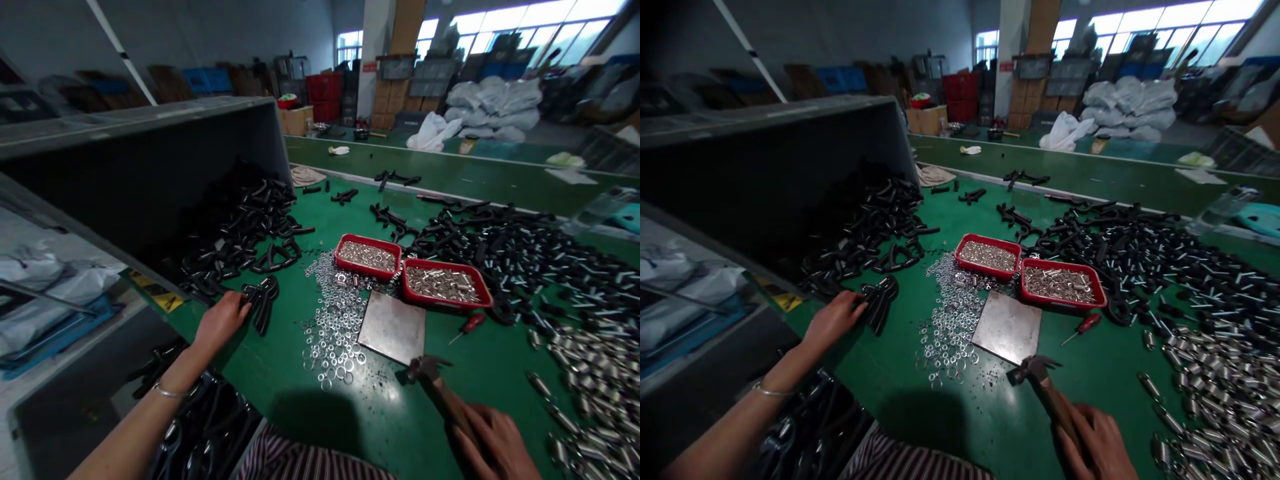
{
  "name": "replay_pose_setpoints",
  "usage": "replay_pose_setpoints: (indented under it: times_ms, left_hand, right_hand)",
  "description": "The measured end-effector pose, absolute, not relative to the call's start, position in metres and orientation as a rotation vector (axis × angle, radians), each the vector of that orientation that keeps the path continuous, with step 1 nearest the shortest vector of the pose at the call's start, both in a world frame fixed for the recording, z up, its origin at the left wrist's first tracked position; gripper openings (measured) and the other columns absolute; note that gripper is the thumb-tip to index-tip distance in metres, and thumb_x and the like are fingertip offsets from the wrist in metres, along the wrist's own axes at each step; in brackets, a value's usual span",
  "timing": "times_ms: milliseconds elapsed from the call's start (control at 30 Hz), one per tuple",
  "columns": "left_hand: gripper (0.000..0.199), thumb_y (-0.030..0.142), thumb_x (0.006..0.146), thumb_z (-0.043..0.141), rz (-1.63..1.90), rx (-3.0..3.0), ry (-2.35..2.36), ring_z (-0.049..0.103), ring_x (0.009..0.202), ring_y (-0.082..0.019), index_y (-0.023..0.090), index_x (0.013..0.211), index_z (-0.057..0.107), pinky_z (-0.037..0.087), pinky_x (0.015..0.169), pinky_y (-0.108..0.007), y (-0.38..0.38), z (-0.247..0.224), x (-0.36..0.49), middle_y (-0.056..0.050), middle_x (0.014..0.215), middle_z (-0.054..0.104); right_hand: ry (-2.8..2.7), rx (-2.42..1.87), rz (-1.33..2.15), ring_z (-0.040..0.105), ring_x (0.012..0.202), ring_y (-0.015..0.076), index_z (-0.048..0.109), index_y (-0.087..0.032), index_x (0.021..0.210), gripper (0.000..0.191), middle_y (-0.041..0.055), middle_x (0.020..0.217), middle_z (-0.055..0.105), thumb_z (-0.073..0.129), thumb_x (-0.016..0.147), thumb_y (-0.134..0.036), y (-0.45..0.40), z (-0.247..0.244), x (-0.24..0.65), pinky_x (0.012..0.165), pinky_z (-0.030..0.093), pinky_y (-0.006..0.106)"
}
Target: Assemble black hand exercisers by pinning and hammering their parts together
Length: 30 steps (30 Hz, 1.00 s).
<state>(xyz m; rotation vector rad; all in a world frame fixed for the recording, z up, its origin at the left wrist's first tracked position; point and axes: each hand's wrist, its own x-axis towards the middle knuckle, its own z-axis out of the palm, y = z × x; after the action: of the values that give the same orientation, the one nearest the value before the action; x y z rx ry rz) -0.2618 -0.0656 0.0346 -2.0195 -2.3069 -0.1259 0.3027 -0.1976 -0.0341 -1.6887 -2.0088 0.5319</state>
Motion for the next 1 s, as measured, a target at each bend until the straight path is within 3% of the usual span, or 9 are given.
replay_pose_setpoints:
  times_ms: [167,367,500,700,833,1000]
  left_hand:
    - [0.034,0.024,0.098,0.04,-0.35,-2.152,-1.996,0.061,0.099,-0.023,0.021,0.129,0.055,0.048,0.088,-0.034,-0.047,0.04,-0.191,-0.011,0.116,0.059]
    - [0.023,0.015,0.093,0.04,-0.064,-2.569,-1.852,0.059,0.09,-0.022,0.018,0.093,0.063,0.046,0.082,-0.033,-0.017,0.005,-0.115,-0.009,0.094,0.06]
    - [0.022,0.025,0.094,0.04,-0.036,-2.648,-1.892,0.059,0.086,-0.024,0.017,0.091,0.06,0.045,0.078,-0.033,0.003,-0.01,-0.119,-0.01,0.094,0.059]
    - [0.023,0.04,0.087,0.05,-0.713,-2.8,-2.147,0.063,0.081,-0.022,0.019,0.093,0.056,0.047,0.072,-0.03,-0.001,0.002,-0.099,-0.005,0.088,0.064]
    - [0.032,0.048,0.08,0.061,-1.128,-2.932,-2.35,0.066,0.077,-0.022,0.019,0.093,0.058,0.05,0.071,-0.031,-0.019,0.01,-0.053,-0.003,0.083,0.068]
    - [0.033,0.045,0.079,0.064,-1.475,-3.155,-2.425,0.069,0.078,-0.021,0.018,0.099,0.064,0.053,0.075,-0.033,-0.021,0.003,-0.012,-0.003,0.083,0.07]
  right_hand:
    - [-2.111,-1.655,0.472,0.062,0.102,0.0297,0.061,-0.032,0.13,0.043,0.0103,0.113,0.065,0.057,0.09,-0.045,-0.179,-0.031,0.292,0.09,0.055,0.049]
    - [-1.995,-1.714,0.429,0.058,0.109,0.027,0.063,-0.028,0.124,0.032,0.0105,0.116,0.063,0.05,0.096,-0.039,-0.193,-0.009,0.288,0.096,0.05,0.046]
    - [-1.863,-1.838,0.374,0.061,0.107,0.0249,0.064,-0.024,0.118,0.029,0.0102,0.112,0.066,0.046,0.097,-0.034,-0.18,-0.001,0.326,0.097,0.049,0.043]
    - [-1.414,-2.277,0.248,0.062,0.107,0.0286,0.066,-0.014,0.102,0.025,0.0171,0.111,0.069,0.047,0.09,-0.025,-0.092,0.003,0.408,0.096,0.044,0.041]
    - [-1.274,-2.35,0.3,0.061,0.111,0.0349,0.066,-0.014,0.087,0.014,0.0216,0.107,0.068,0.061,0.083,-0.026,-0.035,0.005,0.42,0.091,0.044,0.043]
    - [-1.21,-2.205,0.554,0.066,0.097,0.0287,0.066,-0.014,0.094,0.015,0.0147,0.096,0.07,0.063,0.083,-0.025,-0.025,0.015,0.41,0.081,0.051,0.039]
